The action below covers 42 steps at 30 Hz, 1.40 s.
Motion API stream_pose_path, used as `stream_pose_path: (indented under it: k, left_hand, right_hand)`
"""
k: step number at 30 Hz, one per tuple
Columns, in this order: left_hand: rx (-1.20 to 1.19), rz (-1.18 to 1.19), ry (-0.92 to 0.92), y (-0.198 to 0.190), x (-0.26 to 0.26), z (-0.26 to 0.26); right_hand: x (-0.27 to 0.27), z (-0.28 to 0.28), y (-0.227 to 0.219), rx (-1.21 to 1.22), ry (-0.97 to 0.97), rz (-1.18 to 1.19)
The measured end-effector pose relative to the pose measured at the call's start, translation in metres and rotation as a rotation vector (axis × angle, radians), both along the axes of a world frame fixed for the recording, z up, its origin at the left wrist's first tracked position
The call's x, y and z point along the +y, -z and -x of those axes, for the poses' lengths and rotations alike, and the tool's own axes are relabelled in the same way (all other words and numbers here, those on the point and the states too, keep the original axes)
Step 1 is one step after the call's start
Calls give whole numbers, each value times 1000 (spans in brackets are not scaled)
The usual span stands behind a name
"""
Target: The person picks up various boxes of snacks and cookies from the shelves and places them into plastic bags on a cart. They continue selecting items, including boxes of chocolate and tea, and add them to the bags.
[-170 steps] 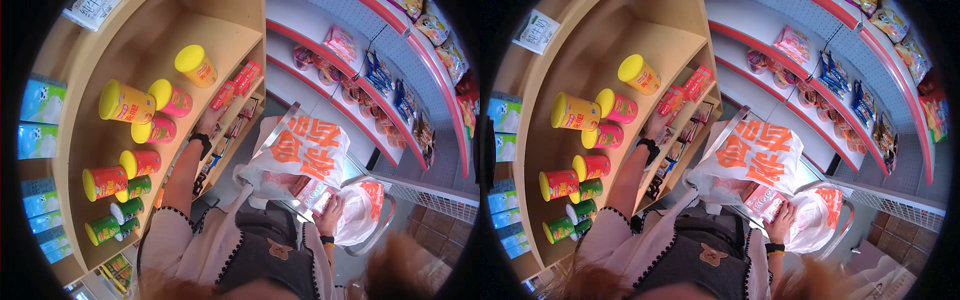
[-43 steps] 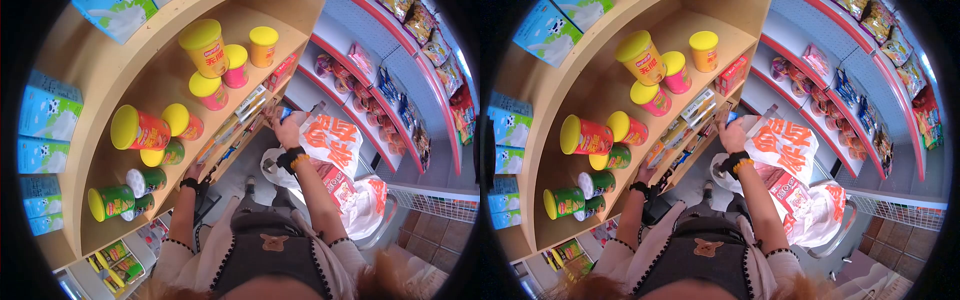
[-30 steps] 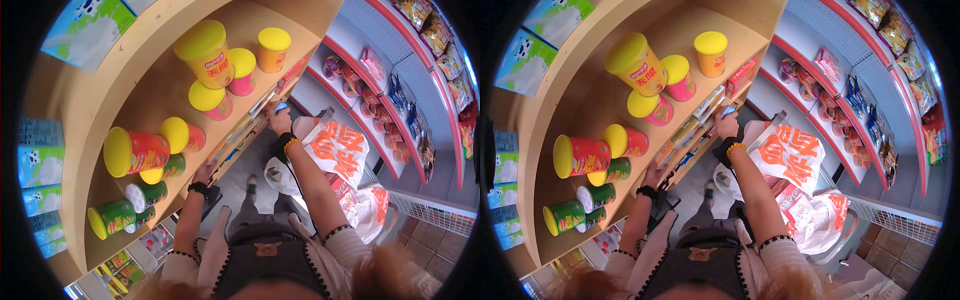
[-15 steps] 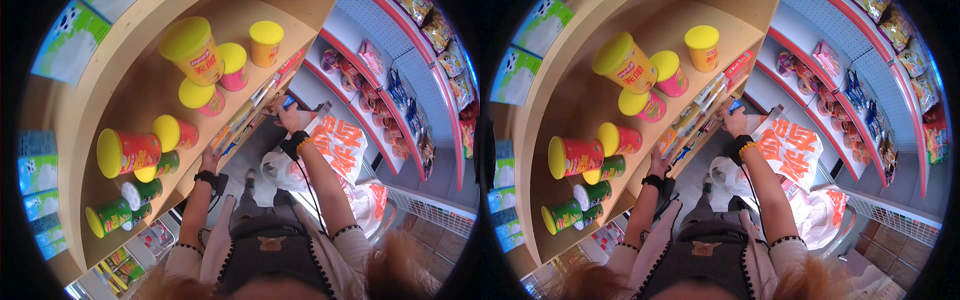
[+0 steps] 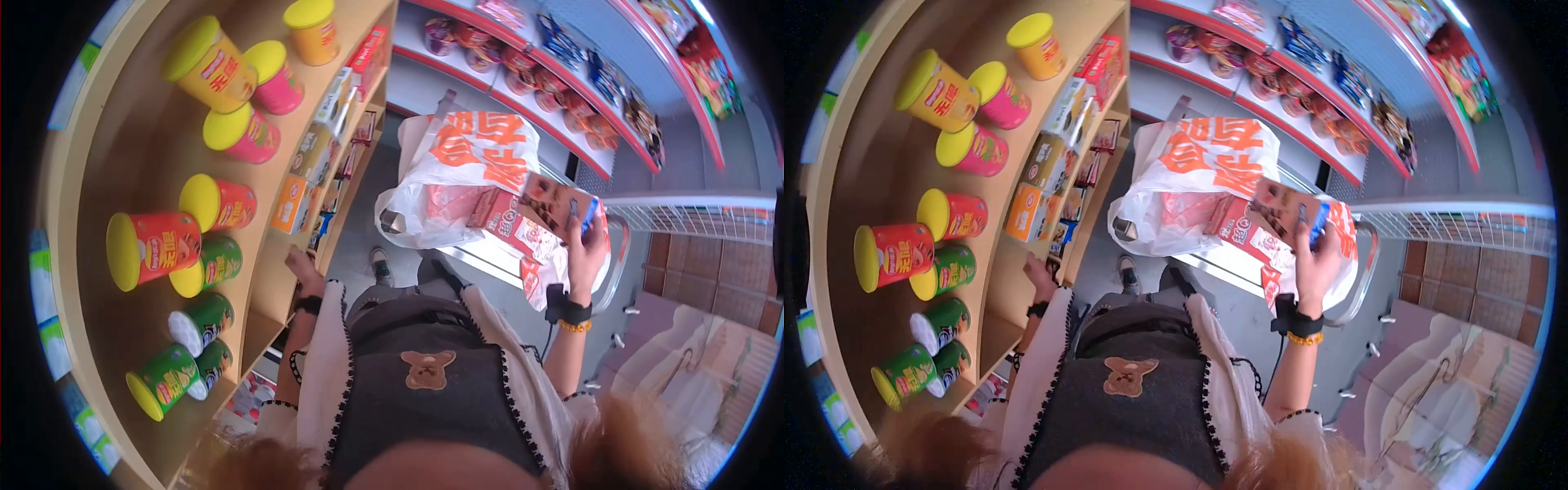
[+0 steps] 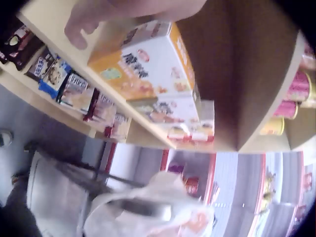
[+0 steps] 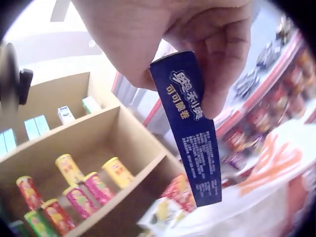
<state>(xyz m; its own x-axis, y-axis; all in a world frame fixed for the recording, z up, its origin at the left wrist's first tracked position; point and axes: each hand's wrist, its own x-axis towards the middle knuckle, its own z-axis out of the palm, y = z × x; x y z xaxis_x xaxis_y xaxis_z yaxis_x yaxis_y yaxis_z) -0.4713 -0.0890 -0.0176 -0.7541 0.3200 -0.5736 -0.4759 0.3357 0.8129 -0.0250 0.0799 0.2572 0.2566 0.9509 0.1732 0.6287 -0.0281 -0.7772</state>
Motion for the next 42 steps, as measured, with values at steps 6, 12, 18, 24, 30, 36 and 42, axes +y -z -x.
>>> stream_pose_path:
  k: [6,12,18,24,30,36,42]
  left_hand:
    - [244,-312,1157,-83,64,-106]
    - [863,-536,1914,-151,156,-216]
    - [1393,-316,2200,-151,204,-334]
    - [1625,-244,2073,-123,219,-371]
    - [1176,-384,1988,-139,219,-365]
    - [1233,-126,1809,-155,200,-341]
    - [1376,23,1778,-135,153,-333]
  right_hand:
    - [-74,-50,10,-735,351,276]
    - [-86,-80,29,-668,353,368]
    - [-98,-123,27,-573,283,351]
    - [-135,-175,49,-336,335,308]
    - [-132,-222,67,-334,252,359]
    - [-88,-234,63,-359,126,315]
    - [-69,-226,72,-174,71,281]
